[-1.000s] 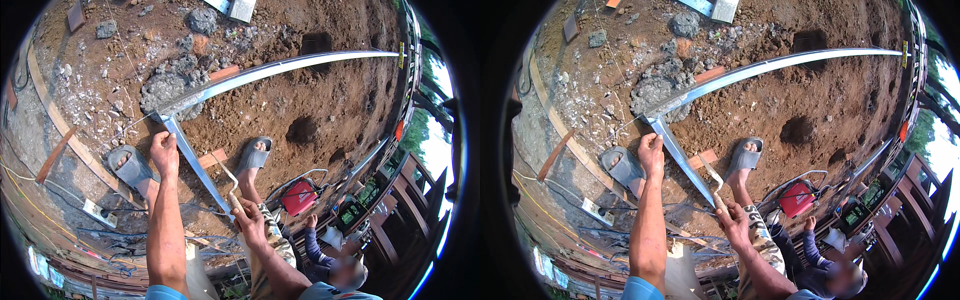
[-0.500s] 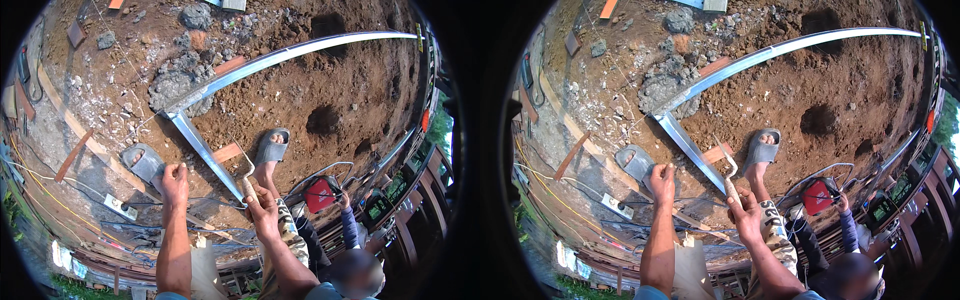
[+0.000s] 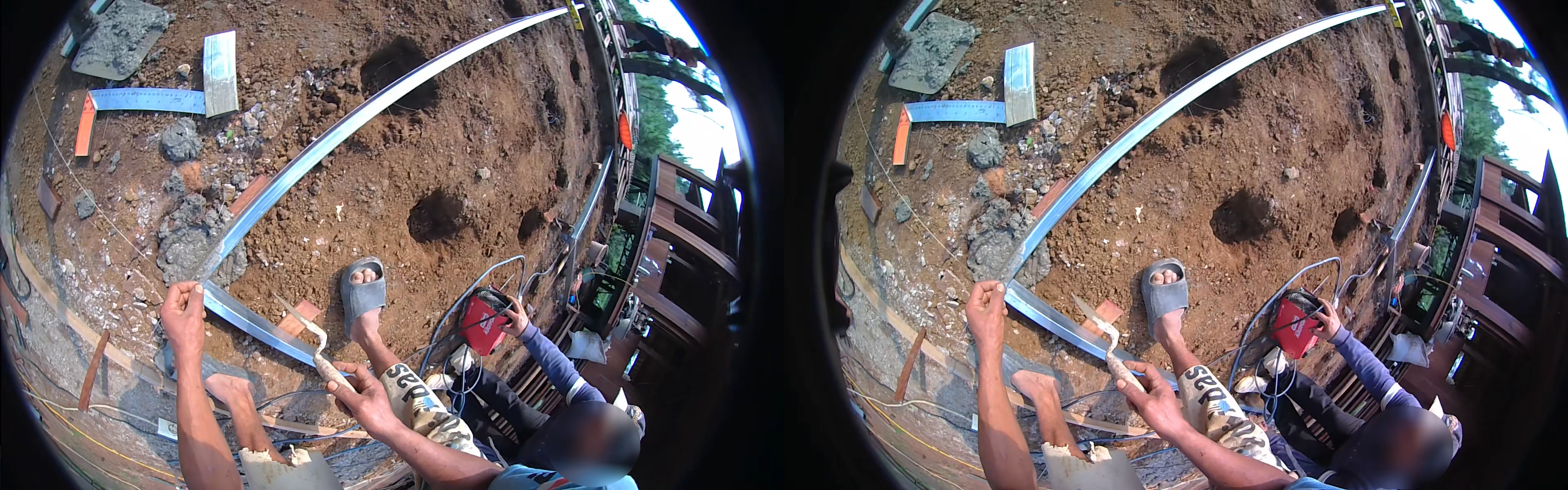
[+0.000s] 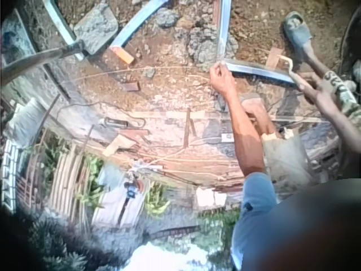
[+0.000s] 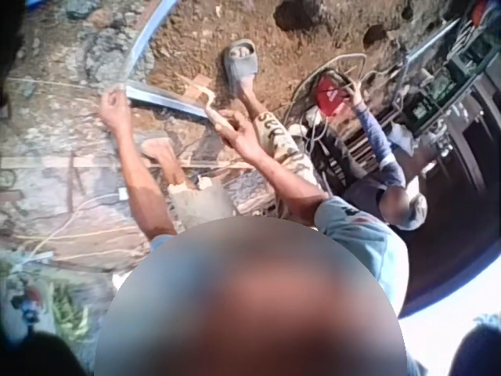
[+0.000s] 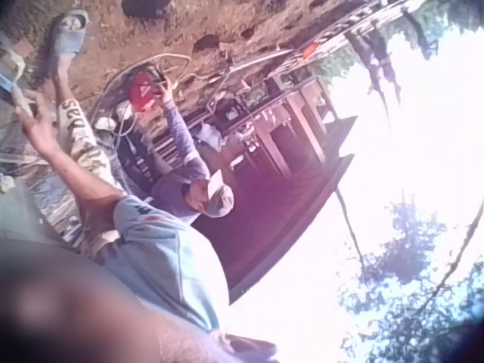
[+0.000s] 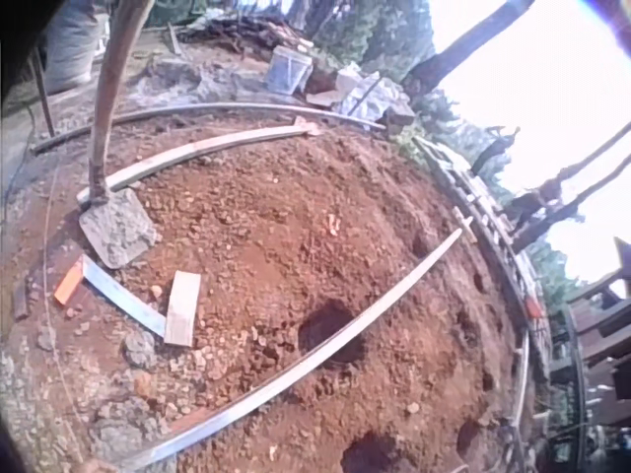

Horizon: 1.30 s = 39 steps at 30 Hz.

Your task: The person mixes wet concrete on the ground using a hoe, then scoops it with a trowel and applies it to metal frame joints. They walk around the site, retrieve a trowel, and continue applying concrete to multiple joints while another person works nearby.

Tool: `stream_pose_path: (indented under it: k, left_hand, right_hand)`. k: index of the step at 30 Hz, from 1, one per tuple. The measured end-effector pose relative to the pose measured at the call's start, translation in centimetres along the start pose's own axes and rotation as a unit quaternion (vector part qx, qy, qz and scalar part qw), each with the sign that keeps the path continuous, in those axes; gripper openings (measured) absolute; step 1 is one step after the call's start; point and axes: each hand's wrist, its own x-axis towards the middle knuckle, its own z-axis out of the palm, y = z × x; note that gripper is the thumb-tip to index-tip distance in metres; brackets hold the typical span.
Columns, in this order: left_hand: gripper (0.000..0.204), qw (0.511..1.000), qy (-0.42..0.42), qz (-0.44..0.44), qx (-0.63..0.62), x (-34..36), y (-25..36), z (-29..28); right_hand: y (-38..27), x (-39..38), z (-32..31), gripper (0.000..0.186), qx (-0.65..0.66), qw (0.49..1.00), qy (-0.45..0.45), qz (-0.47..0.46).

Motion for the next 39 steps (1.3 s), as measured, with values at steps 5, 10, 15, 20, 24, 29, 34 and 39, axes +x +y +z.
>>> stream_pose_path:
  k: [5, 10, 15, 20, 24, 29, 34, 39]
  left_hand:
    - [0.036, 0.989, -0.013, -0.010, 0.145, 0.7, 0.6, 3.1]
    - [0.020, 0.986, 0.038, -0.022, 0.160, 4.0, 1.0, 4.6]
    - [0.006, 0.990, 0.070, 0.076, 0.094, 2.5, 3.2, 2.8]
    - [0.012, 0.991, 0.105, 0.071, -0.043, -5.2, 1.4, 0.4]
    - [0.009, 0.988, 0.104, -0.111, 0.031, -11.2, -3.3, -1.4]
    - [0.018, 0.983, 0.050, -0.153, 0.087, -15.7, -6.0, -1.5]
    - [0.057, 0.970, 0.032, -0.047, 0.235, -11.9, -4.4, 0.7]
    - [0.059, 0.876, 0.095, 0.191, 0.432, -5.6, -3.7, 2.5]
  right_hand:
    - [-0.9, -0.2, -0.1, 0.047, 0.013, 1.000, 0.007, 0.001]
    - [-0.9, -0.1, -0.7, 0.047, 0.051, 0.998, 0.014, -0.023]
    - [-0.7, 0.0, -1.2, 0.045, 0.060, 0.998, 0.013, -0.015]
    - [-0.8, -0.1, -1.4, 0.043, 0.090, 0.996, 0.013, -0.006]
    - [-0.9, -0.2, -1.5, 0.039, 0.091, 0.995, 0.002, -0.040]
    - [-0.8, -0.3, -1.7, 0.042, 0.090, 0.995, 0.004, -0.037]
    - [-0.8, -0.4, -2.1, 0.046, 0.069, 0.998, 0.016, -0.005]
    - [-0.6, -0.3, -2.7, 0.046, 0.066, 0.997, -0.002, -0.031]
